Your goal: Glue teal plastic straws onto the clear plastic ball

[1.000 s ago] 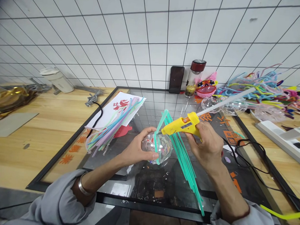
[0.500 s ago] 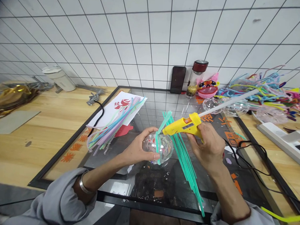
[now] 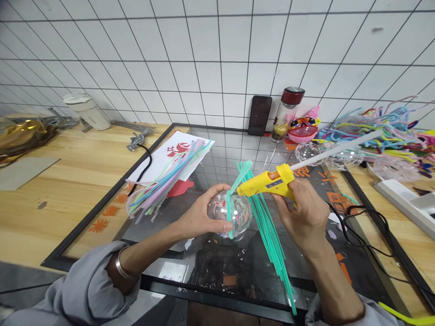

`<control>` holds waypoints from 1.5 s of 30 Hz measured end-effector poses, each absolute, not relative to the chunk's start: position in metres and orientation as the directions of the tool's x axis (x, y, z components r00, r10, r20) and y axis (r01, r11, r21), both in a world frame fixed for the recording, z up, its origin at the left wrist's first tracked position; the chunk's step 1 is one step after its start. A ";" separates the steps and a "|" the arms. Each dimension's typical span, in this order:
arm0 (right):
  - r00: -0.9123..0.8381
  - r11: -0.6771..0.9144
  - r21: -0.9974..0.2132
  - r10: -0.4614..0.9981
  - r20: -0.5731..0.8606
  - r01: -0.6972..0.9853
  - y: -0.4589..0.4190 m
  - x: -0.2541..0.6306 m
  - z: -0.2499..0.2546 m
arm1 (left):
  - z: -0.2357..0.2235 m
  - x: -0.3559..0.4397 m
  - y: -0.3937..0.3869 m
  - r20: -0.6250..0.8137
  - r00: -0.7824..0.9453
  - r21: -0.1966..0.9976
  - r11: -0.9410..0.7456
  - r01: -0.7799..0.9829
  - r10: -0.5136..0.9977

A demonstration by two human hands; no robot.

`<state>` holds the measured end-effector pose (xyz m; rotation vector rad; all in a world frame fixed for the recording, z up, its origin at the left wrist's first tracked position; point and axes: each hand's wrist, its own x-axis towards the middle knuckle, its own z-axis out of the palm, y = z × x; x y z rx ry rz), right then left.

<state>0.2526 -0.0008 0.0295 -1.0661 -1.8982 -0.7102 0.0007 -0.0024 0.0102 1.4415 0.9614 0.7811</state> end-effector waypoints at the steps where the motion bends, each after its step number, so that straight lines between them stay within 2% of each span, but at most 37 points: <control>1: -0.304 0.478 0.083 0.406 0.862 0.874 -0.001 0.253 0.030 | 0.010 0.001 -0.002 -0.063 0.436 0.992 0.011 0.122 0.898; 8: -0.331 0.481 0.113 0.396 0.857 0.870 0.000 0.255 0.030 | 0.011 0.001 -0.003 -0.060 0.441 0.995 0.020 0.096 0.896; 27: -0.303 0.475 0.086 0.402 0.864 0.876 -0.002 0.258 0.027 | 0.013 0.002 -0.004 -0.070 0.449 0.995 0.032 0.092 0.891; 36: -0.269 0.454 0.034 0.463 0.844 0.890 -0.004 0.255 0.026 | 0.013 0.002 -0.004 -0.064 0.442 0.994 0.020 0.103 0.895; 45: -0.297 0.467 0.066 0.442 0.846 0.882 -0.003 0.254 0.029 | 0.012 0.002 -0.004 -0.054 0.442 0.994 0.004 0.114 0.895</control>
